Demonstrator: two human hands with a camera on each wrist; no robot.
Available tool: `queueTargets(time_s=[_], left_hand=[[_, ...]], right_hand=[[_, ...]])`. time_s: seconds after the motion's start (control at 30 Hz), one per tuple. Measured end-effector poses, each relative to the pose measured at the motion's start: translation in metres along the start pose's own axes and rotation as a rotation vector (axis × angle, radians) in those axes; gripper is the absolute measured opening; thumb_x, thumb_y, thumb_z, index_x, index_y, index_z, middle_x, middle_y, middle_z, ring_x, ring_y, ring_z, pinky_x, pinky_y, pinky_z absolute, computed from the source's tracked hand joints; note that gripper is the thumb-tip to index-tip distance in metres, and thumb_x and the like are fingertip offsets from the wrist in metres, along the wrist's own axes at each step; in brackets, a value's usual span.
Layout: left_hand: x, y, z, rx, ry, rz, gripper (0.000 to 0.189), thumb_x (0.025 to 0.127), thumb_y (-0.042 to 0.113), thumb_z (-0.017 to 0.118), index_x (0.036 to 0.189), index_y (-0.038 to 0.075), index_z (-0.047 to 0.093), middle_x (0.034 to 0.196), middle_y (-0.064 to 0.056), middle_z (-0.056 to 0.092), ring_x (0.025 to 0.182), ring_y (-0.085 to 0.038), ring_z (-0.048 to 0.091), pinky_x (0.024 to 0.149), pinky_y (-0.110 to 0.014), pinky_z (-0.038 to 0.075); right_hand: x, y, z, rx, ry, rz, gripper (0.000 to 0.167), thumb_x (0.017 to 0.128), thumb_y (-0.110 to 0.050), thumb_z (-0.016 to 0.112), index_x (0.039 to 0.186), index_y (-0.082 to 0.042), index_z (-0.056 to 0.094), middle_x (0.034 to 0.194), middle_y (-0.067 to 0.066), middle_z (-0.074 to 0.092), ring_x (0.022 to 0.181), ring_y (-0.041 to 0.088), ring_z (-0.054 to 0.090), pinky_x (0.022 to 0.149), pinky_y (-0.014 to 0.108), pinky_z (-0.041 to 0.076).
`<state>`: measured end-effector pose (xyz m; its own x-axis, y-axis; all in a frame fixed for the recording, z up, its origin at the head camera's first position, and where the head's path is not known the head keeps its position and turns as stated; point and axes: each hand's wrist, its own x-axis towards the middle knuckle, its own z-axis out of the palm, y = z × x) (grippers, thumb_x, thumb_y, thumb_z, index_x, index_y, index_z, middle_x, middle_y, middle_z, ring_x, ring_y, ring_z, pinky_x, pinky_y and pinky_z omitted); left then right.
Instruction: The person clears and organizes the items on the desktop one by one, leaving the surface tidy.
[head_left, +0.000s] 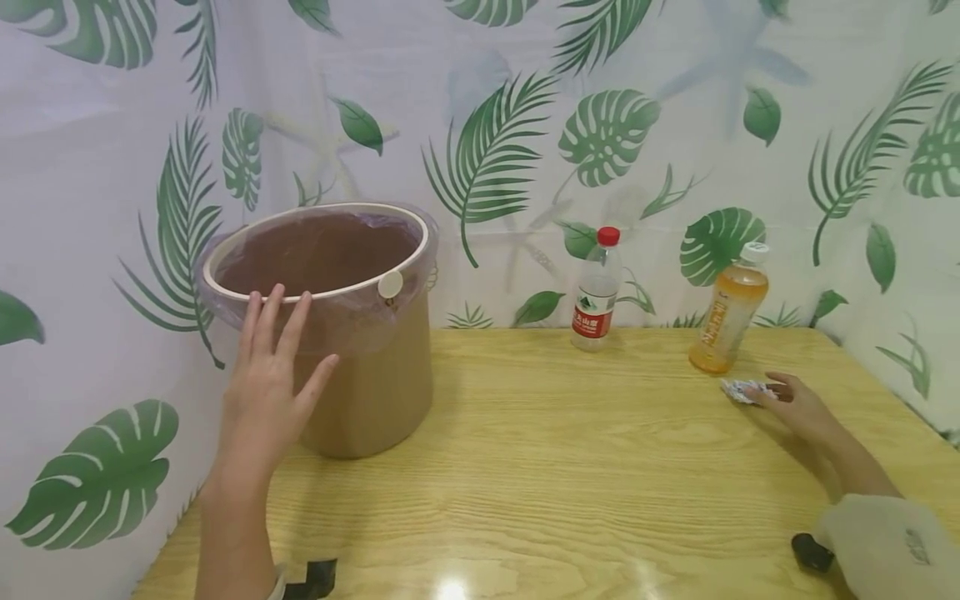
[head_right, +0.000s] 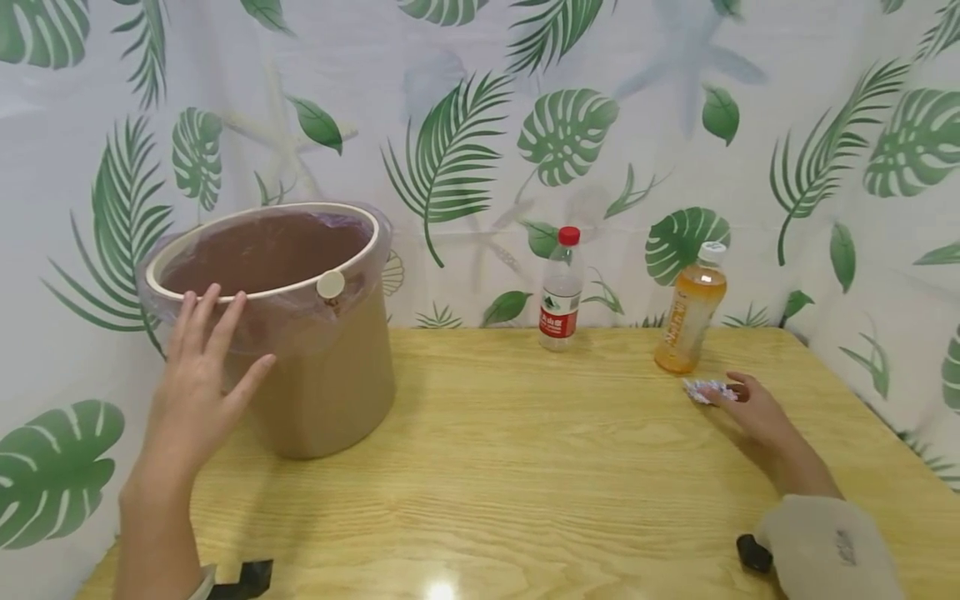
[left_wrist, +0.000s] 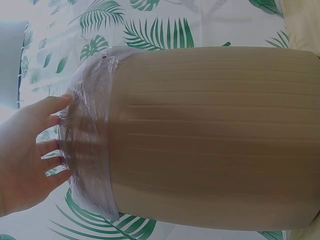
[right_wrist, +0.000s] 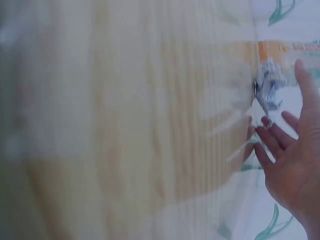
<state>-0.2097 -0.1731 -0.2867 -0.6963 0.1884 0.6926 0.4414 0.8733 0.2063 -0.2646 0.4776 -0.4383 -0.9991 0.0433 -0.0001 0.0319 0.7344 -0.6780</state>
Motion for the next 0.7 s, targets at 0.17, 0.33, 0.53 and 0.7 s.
queueTargets(time_s=[0.17, 0.33, 0.53, 0.7], left_hand=[[-0.0005, -0.0009, -0.0007, 0.002, 0.003, 0.006, 0.072, 0.087, 0.023, 0.064, 0.146, 0.015, 0.024, 0.151, -0.011, 0.014, 0.138, -0.024, 0.001, 0.100, -0.054, 0.026], [-0.0003, -0.0017, 0.0008, -0.001, 0.015, 0.018, 0.072, 0.087, 0.023, 0.064, 0.146, 0.014, 0.024, 0.150, -0.012, 0.014, 0.138, -0.025, 0.002, 0.101, -0.053, 0.025], [0.0005, -0.0033, 0.0022, -0.005, 0.034, 0.031, 0.072, 0.086, 0.023, 0.065, 0.146, 0.013, 0.026, 0.150, -0.013, 0.016, 0.138, -0.025, 0.002, 0.102, -0.053, 0.024], [0.0007, -0.0037, 0.0024, -0.006, 0.031, 0.029, 0.072, 0.086, 0.023, 0.065, 0.146, 0.014, 0.026, 0.150, -0.012, 0.015, 0.138, -0.025, 0.002, 0.102, -0.053, 0.024]], right_hand=[[0.0045, -0.0068, 0.0068, -0.104, 0.014, 0.066, 0.085, 0.092, -0.050, 0.043, 0.134, 0.019, 0.016, 0.126, 0.045, 0.026, 0.112, 0.057, 0.030, 0.088, 0.063, 0.031], [0.0050, -0.0102, 0.0087, -0.113, 0.031, 0.091, 0.084, 0.091, -0.051, 0.046, 0.132, 0.018, 0.022, 0.126, 0.044, 0.026, 0.111, 0.057, 0.031, 0.088, 0.063, 0.030], [0.0042, -0.0107, 0.0101, -0.118, 0.050, 0.075, 0.081, 0.090, -0.050, 0.048, 0.131, 0.017, 0.026, 0.127, 0.044, 0.027, 0.112, 0.056, 0.031, 0.088, 0.063, 0.030], [0.0034, -0.0116, 0.0087, -0.131, 0.044, 0.060, 0.079, 0.091, -0.049, 0.049, 0.131, 0.016, 0.028, 0.127, 0.044, 0.028, 0.111, 0.057, 0.031, 0.087, 0.063, 0.031]])
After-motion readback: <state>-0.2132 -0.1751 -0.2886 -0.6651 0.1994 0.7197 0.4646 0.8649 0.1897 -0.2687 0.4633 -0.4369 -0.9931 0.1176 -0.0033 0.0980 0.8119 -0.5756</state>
